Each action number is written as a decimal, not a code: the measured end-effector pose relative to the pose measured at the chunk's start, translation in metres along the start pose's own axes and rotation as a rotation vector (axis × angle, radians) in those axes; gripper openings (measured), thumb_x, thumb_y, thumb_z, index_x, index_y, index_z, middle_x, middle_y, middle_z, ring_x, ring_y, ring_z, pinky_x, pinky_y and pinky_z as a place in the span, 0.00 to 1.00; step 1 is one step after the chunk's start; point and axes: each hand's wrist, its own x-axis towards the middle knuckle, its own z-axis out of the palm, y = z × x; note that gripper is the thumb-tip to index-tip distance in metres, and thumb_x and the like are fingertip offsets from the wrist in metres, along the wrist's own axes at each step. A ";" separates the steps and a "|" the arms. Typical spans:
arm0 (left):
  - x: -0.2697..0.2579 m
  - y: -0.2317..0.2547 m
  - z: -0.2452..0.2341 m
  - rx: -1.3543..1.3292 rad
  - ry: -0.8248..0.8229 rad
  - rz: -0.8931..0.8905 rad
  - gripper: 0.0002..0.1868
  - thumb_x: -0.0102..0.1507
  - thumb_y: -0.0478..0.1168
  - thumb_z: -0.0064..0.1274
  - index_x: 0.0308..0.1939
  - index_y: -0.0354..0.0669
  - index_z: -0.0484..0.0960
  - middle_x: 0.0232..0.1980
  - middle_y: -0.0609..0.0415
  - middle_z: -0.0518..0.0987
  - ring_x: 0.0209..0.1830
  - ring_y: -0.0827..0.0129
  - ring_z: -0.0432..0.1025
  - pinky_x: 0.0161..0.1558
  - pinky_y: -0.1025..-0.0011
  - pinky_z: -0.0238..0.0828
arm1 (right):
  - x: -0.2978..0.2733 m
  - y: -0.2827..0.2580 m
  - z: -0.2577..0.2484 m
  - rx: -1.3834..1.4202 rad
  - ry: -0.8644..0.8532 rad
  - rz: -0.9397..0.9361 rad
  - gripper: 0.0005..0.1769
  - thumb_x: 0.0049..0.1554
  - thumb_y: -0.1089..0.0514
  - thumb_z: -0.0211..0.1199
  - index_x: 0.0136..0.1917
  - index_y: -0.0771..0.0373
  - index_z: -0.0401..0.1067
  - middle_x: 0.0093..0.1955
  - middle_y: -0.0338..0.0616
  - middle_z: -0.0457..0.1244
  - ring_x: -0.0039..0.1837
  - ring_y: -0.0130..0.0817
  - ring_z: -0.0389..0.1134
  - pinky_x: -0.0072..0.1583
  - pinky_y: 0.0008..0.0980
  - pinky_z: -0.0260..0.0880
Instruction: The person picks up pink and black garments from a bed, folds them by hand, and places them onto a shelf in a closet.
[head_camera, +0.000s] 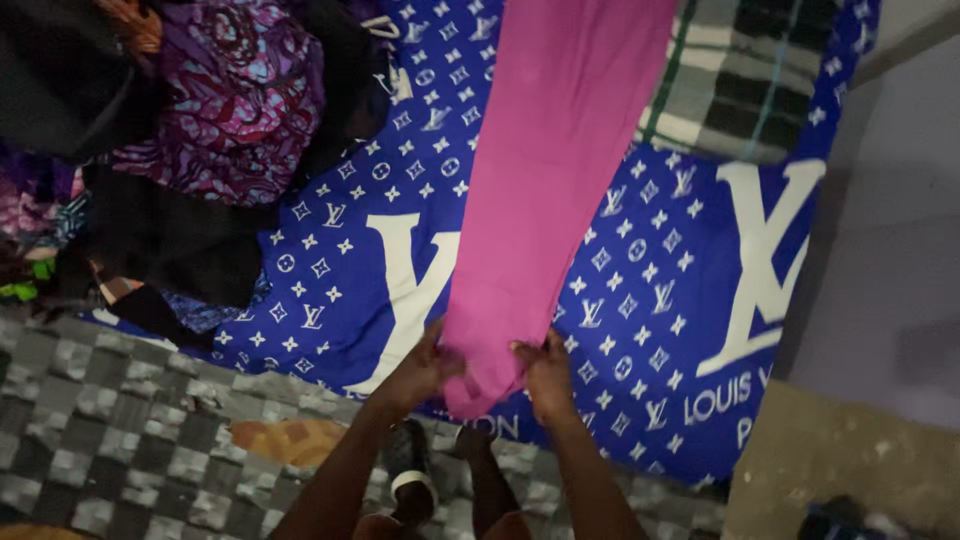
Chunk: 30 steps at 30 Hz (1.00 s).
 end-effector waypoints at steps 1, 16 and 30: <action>0.001 -0.003 0.003 -0.019 0.065 -0.042 0.38 0.66 0.43 0.58 0.75 0.62 0.54 0.38 0.45 0.82 0.37 0.61 0.75 0.45 0.71 0.73 | -0.005 0.008 0.001 0.009 0.017 0.002 0.30 0.55 0.61 0.68 0.69 0.68 0.65 0.55 0.48 0.70 0.54 0.37 0.72 0.56 0.37 0.73; 0.010 -0.027 -0.004 -0.070 0.184 -0.121 0.42 0.70 0.54 0.58 0.75 0.32 0.54 0.72 0.49 0.66 0.72 0.63 0.57 0.74 0.56 0.49 | -0.047 0.040 0.031 -0.204 0.321 -0.267 0.30 0.54 0.55 0.71 0.67 0.64 0.67 0.46 0.38 0.69 0.44 0.25 0.65 0.48 0.29 0.69; 0.010 -0.062 -0.023 -0.104 0.227 0.096 0.14 0.59 0.43 0.69 0.39 0.34 0.86 0.39 0.54 0.81 0.41 0.71 0.70 0.49 0.68 0.67 | -0.086 0.037 0.016 0.338 0.282 -0.081 0.11 0.62 0.52 0.68 0.48 0.63 0.76 0.36 0.31 0.60 0.39 0.22 0.57 0.41 0.27 0.58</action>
